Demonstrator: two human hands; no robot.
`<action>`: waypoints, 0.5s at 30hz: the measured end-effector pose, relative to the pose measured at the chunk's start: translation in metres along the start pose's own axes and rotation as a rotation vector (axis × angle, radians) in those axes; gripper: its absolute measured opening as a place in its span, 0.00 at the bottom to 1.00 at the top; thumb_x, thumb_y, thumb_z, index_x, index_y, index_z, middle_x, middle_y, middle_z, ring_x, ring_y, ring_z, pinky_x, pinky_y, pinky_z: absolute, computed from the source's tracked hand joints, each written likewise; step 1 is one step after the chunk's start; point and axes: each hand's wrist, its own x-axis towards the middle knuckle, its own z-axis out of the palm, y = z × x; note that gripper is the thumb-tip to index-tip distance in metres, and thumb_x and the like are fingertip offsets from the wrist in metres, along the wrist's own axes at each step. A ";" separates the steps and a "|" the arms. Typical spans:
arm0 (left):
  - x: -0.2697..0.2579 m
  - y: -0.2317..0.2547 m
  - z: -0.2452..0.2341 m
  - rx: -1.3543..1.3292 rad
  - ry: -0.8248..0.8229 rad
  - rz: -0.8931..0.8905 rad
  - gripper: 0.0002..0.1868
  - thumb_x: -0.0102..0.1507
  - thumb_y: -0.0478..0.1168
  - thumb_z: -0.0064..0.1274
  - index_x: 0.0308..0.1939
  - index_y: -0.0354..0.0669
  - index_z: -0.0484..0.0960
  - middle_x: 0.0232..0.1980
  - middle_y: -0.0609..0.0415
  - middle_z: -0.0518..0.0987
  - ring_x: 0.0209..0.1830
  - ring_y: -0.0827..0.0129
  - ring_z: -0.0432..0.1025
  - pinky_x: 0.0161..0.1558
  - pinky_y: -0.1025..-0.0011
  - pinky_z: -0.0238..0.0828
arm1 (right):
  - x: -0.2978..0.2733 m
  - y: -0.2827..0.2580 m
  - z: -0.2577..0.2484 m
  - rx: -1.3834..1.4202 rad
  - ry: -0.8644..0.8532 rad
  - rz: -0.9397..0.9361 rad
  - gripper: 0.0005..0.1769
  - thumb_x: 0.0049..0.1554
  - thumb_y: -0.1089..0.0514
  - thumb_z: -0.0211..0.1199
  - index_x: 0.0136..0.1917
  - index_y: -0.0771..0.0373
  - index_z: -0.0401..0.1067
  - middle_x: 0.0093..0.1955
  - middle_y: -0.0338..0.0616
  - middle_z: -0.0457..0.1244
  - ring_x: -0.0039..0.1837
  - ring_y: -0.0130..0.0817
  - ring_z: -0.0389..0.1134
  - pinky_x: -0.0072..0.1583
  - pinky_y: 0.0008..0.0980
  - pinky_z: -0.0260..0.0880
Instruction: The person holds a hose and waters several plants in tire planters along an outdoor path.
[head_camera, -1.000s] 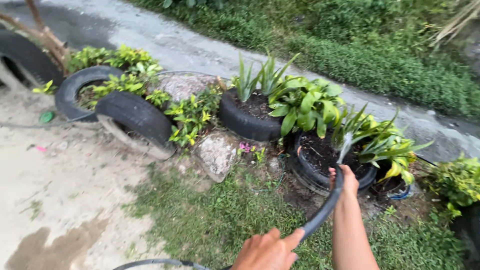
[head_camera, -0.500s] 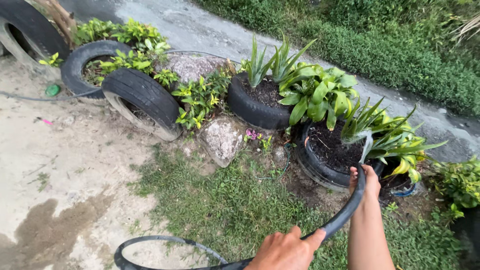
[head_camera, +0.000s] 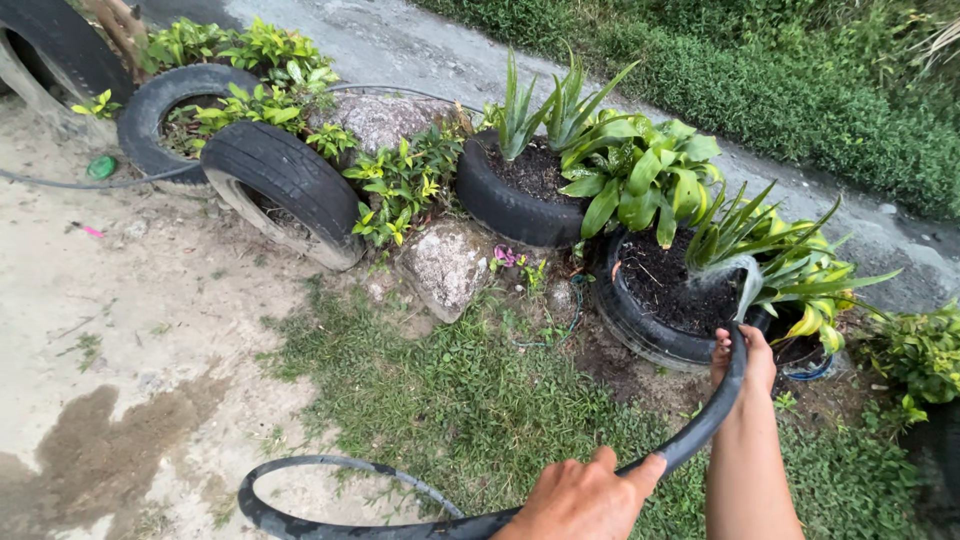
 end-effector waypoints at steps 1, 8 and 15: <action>0.000 0.000 0.001 0.007 -0.003 -0.011 0.32 0.70 0.37 0.37 0.80 0.46 0.55 0.42 0.34 0.72 0.36 0.33 0.77 0.44 0.43 0.76 | -0.001 -0.001 -0.002 0.004 0.008 0.000 0.11 0.61 0.57 0.61 0.50 0.68 0.69 0.39 0.50 0.69 0.32 0.26 0.67 0.35 0.19 0.71; -0.002 0.002 0.001 0.007 0.039 0.000 0.33 0.69 0.39 0.39 0.80 0.47 0.56 0.45 0.31 0.71 0.41 0.30 0.76 0.47 0.40 0.73 | -0.002 -0.004 -0.006 0.024 -0.024 0.019 0.12 0.62 0.57 0.60 0.49 0.70 0.69 0.40 0.49 0.69 0.33 0.25 0.67 0.35 0.18 0.70; 0.001 0.002 0.002 -0.011 -0.002 -0.001 0.33 0.69 0.37 0.36 0.80 0.46 0.55 0.44 0.32 0.72 0.40 0.31 0.78 0.47 0.41 0.74 | -0.002 -0.003 -0.007 0.048 0.031 0.017 0.14 0.63 0.56 0.60 0.51 0.72 0.68 0.41 0.50 0.69 0.34 0.24 0.67 0.35 0.17 0.70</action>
